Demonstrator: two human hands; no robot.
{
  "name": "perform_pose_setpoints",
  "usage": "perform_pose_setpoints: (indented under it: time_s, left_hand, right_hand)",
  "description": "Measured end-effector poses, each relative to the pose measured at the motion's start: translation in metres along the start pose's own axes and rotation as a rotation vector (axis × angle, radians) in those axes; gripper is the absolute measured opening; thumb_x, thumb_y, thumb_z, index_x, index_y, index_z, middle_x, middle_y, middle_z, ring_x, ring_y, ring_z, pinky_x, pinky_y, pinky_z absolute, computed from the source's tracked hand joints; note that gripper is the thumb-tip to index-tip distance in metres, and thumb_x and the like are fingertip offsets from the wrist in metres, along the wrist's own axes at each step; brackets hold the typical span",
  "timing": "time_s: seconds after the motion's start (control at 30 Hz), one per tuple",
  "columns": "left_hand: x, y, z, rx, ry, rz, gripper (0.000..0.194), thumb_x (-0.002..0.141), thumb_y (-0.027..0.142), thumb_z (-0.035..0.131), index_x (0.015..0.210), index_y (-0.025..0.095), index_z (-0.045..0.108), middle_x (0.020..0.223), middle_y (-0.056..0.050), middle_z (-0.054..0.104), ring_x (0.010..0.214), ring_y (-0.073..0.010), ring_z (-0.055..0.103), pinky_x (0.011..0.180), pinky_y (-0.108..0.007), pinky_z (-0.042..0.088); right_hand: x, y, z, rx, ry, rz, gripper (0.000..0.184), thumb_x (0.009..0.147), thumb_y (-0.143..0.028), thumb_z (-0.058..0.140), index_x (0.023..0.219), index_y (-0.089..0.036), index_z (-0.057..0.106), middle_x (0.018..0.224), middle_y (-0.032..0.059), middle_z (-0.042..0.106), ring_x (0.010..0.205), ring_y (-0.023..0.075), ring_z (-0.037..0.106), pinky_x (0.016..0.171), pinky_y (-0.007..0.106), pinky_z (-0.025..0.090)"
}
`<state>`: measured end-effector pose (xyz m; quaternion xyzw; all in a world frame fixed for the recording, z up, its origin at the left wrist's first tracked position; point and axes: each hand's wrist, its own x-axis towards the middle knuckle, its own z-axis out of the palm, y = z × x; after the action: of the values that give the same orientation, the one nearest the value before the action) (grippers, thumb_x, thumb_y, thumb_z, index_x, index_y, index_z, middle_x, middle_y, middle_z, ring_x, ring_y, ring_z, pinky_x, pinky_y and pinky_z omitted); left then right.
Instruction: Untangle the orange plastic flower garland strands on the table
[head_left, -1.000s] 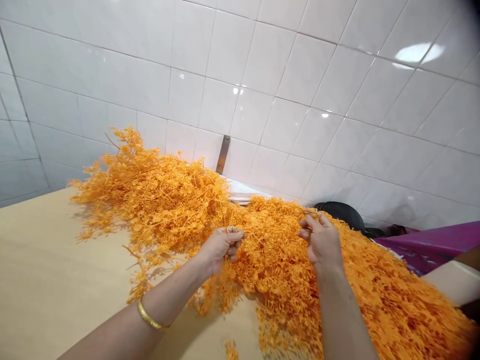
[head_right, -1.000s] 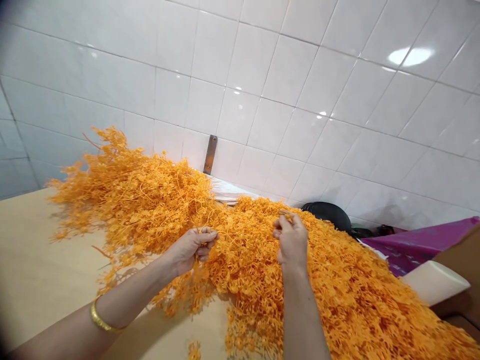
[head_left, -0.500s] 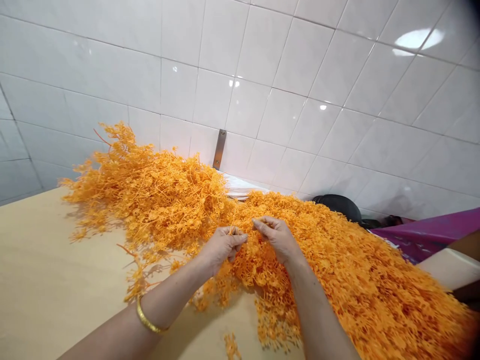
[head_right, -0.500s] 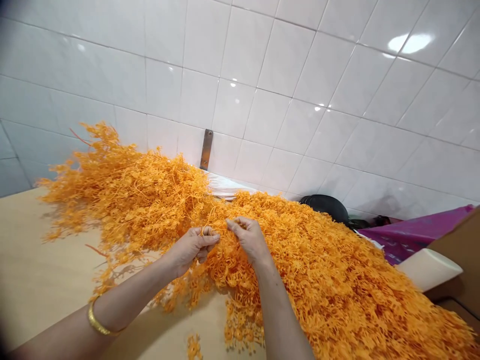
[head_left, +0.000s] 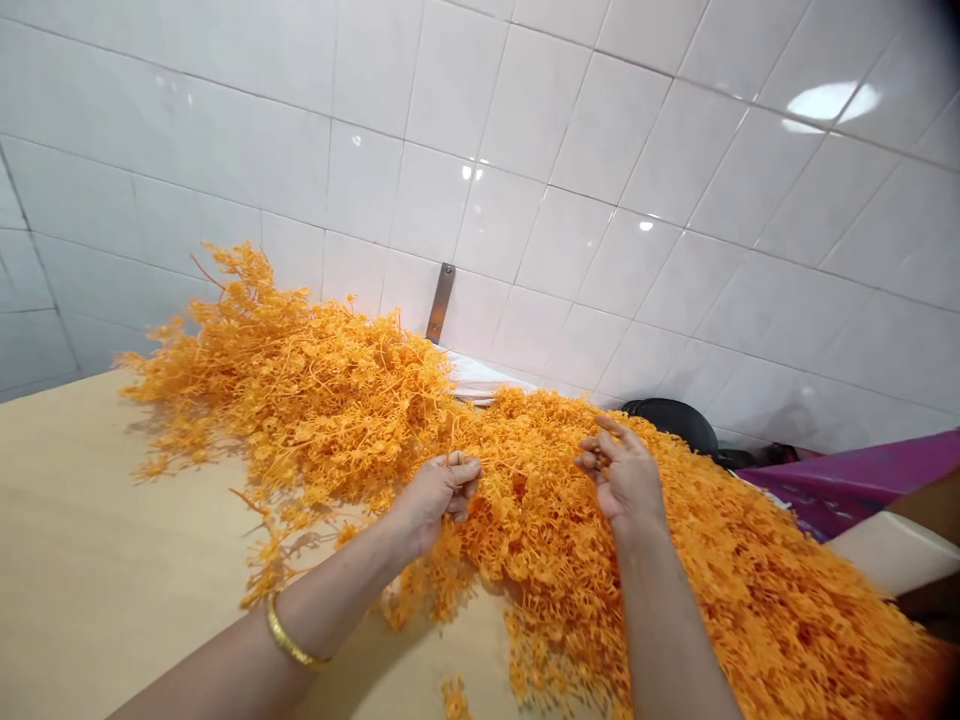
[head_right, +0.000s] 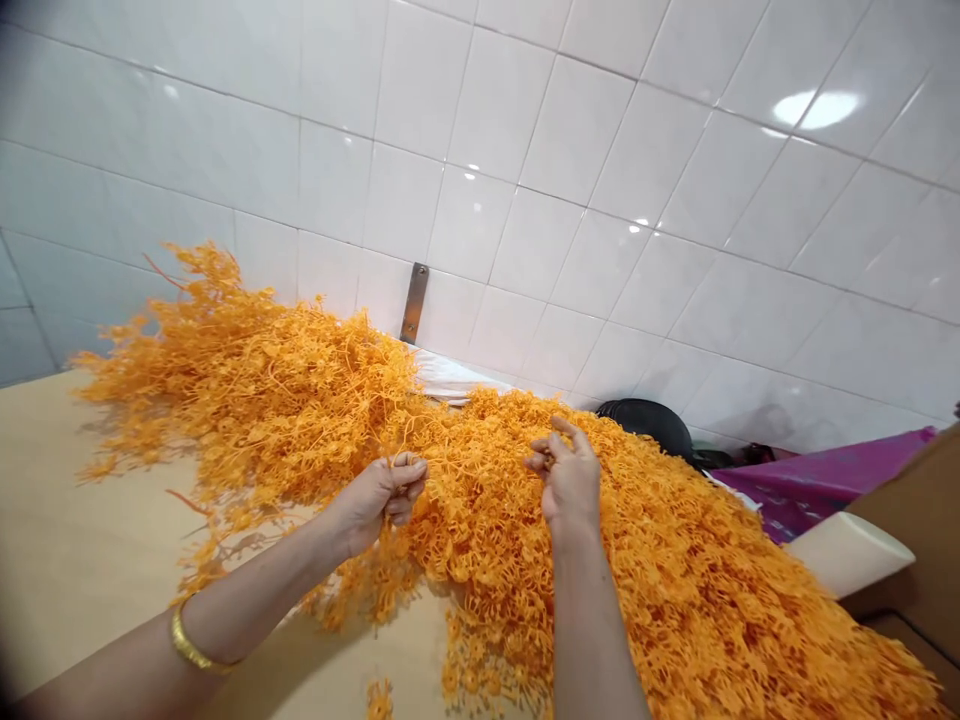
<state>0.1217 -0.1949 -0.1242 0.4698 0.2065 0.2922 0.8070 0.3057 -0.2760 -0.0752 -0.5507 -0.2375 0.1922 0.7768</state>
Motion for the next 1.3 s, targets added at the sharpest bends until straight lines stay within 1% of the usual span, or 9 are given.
perform_pose_setpoints:
  time_s: [0.23,0.37,0.5,0.6,0.77,0.9,1.0,1.13,1.3]
  left_hand:
    - [0.004,-0.001,-0.006,-0.025,0.015,-0.011,0.026,0.064,0.029,0.061,0.06,0.015,0.039,0.05,0.006,0.039,0.036,-0.0014,0.022,0.038,-0.018,0.018]
    - [0.004,0.0,-0.006,-0.031,0.02,-0.016,0.025,0.065,0.03,0.061,0.06,0.015,0.041,0.049,0.006,0.039,0.036,-0.0017,0.022,0.038,-0.018,0.019]
    - [0.003,-0.001,-0.003,-0.015,0.013,-0.019,0.025,0.066,0.03,0.059,0.059,0.016,0.04,0.049,0.006,0.038,0.036,-0.0021,0.023,0.038,-0.018,0.019]
    - [-0.001,-0.002,0.004,0.031,-0.068,-0.004,0.029,0.069,0.031,0.057,0.056,0.016,0.036,0.049,0.006,0.034,0.037,-0.0021,0.021,0.039,-0.019,0.019]
    - [-0.013,-0.005,0.016,0.119,-0.194,0.014,0.031,0.069,0.032,0.058,0.055,0.016,0.036,0.051,0.006,0.032,0.039,-0.0021,0.019,0.04,-0.019,0.018]
    - [-0.013,-0.008,0.016,0.144,-0.176,0.01,0.031,0.069,0.037,0.058,0.056,0.016,0.039,0.05,0.006,0.03,0.039,-0.0028,0.02,0.04,-0.019,0.02]
    - [-0.01,-0.008,0.013,0.108,-0.143,0.015,0.03,0.066,0.038,0.06,0.058,0.016,0.042,0.049,0.007,0.03,0.038,-0.0026,0.019,0.039,-0.019,0.02]
    - [-0.006,0.0,0.009,0.047,-0.075,0.021,0.028,0.065,0.037,0.063,0.061,0.015,0.045,0.054,0.006,0.039,0.038,-0.0012,0.02,0.038,-0.018,0.021]
    - [-0.003,0.01,0.006,-0.165,0.043,0.006,0.025,0.064,0.035,0.063,0.065,0.014,0.049,0.05,0.006,0.039,0.035,-0.0013,0.024,0.037,-0.017,0.022]
  right_hand:
    - [-0.012,0.006,0.013,-0.144,-0.334,0.103,0.033,0.059,-0.039,0.064,0.082,-0.017,0.057,0.061,-0.0048,0.046,0.039,0.0023,0.031,0.043,0.021,0.036]
    - [-0.016,0.009,0.012,-0.43,-0.542,0.088,0.035,0.062,-0.047,0.061,0.083,-0.018,0.058,0.071,-0.0022,0.05,0.043,0.0039,0.033,0.044,0.022,0.032]
    - [-0.023,0.018,0.021,-0.518,-0.688,-0.001,0.034,0.064,-0.048,0.058,0.057,-0.017,0.048,0.049,-0.0058,0.035,0.043,0.0057,0.028,0.042,0.02,0.024]
    - [-0.02,0.023,0.026,-0.45,-0.54,-0.115,0.038,0.066,-0.05,0.054,0.052,-0.018,0.04,0.045,-0.0068,0.029,0.04,0.0062,0.026,0.041,0.021,0.024]
    - [0.001,0.001,-0.004,-0.496,0.12,-0.322,0.036,0.073,-0.053,0.039,0.066,-0.019,0.047,0.056,-0.0009,0.043,0.047,0.0105,0.037,0.044,0.023,0.032]
    - [0.008,-0.013,-0.032,-0.939,0.404,-0.47,0.04,0.078,-0.047,0.033,0.099,-0.016,0.049,0.092,0.013,0.052,0.083,0.0231,0.048,0.069,0.035,0.038]
    - [0.011,0.006,-0.035,-1.456,0.324,-0.327,0.054,0.074,-0.048,0.039,0.119,-0.018,0.041,0.115,0.0188,0.042,0.105,0.0339,0.036,0.081,0.048,0.028]
    - [0.016,0.025,-0.034,-1.61,0.143,-0.097,0.057,0.076,-0.053,0.034,0.124,-0.022,0.037,0.117,0.0172,0.041,0.106,0.0346,0.036,0.082,0.05,0.027]
    - [0.0,0.0,-0.021,-1.581,0.241,-0.368,0.051,0.076,-0.045,0.042,0.121,-0.02,0.043,0.122,0.0184,0.036,0.108,0.037,0.033,0.082,0.053,0.026]
